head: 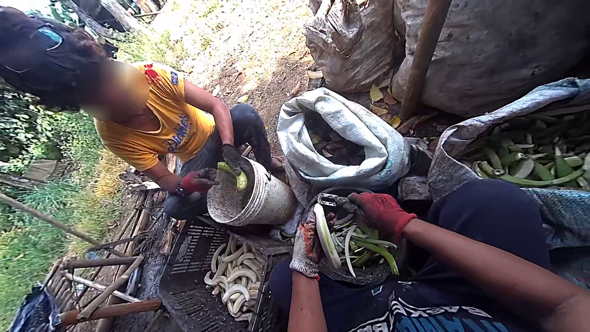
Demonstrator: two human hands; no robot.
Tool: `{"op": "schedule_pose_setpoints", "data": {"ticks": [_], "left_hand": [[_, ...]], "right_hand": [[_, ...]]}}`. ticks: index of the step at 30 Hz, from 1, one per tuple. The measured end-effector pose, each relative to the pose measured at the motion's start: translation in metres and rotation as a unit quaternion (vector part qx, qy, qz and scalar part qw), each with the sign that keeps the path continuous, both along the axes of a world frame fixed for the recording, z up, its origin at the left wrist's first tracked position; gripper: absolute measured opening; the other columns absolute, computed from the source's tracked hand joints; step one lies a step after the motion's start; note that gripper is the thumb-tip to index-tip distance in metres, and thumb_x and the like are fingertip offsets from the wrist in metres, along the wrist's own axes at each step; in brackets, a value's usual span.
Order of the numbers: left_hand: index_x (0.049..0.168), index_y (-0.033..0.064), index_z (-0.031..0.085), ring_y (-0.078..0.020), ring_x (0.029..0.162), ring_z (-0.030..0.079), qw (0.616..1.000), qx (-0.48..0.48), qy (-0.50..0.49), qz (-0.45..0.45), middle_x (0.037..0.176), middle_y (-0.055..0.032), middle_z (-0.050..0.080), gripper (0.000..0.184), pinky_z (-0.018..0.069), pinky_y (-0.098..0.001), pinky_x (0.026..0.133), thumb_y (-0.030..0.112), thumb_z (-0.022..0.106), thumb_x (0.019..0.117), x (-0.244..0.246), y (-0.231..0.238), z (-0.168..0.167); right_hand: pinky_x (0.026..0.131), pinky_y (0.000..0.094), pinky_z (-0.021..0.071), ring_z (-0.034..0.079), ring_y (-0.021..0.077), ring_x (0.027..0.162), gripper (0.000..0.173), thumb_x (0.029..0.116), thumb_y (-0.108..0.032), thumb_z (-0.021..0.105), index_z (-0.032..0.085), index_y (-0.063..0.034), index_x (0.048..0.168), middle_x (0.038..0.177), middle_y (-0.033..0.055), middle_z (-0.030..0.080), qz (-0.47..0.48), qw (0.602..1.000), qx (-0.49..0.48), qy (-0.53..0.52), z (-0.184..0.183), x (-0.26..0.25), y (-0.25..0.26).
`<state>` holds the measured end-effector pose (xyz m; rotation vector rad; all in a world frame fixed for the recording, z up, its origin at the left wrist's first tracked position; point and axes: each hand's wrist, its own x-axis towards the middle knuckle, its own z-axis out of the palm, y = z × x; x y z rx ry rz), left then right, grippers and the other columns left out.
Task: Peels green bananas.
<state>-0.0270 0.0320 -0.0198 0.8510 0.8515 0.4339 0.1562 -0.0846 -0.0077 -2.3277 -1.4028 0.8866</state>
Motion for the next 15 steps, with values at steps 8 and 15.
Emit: {"op": "schedule_pose_setpoints", "data": {"ticks": [8,15], "left_hand": [[0.139,0.0001,0.049,-0.0233,0.096,0.071,0.995,0.071,0.062,0.02,0.112,-0.0166,0.07,0.037,0.0597,-0.0372,0.083,0.023,0.04,0.1115,-0.002,0.017,-0.007],[0.132,0.0006,0.049,-0.0256,0.092,0.072,0.983,0.083,0.001,0.166,0.108,-0.0163,0.07,0.034,0.0605,-0.0397,0.077,0.024,0.033,0.1125,-0.041,0.051,0.011]], "right_hand": [[0.084,0.0659,0.0486,0.066,0.0483,0.105,0.028,0.1034,-0.023,0.057,0.067,-0.0026,0.12,0.11,0.0266,0.069,0.2,0.972,-0.114,-0.053,-0.003,0.005,-0.03],[0.087,0.0655,0.0491,0.066,0.046,0.11,0.035,0.1027,-0.025,0.058,0.061,-0.005,0.131,0.116,0.025,0.069,0.139,0.981,-0.132,-0.025,0.005,0.029,-0.029]]}}
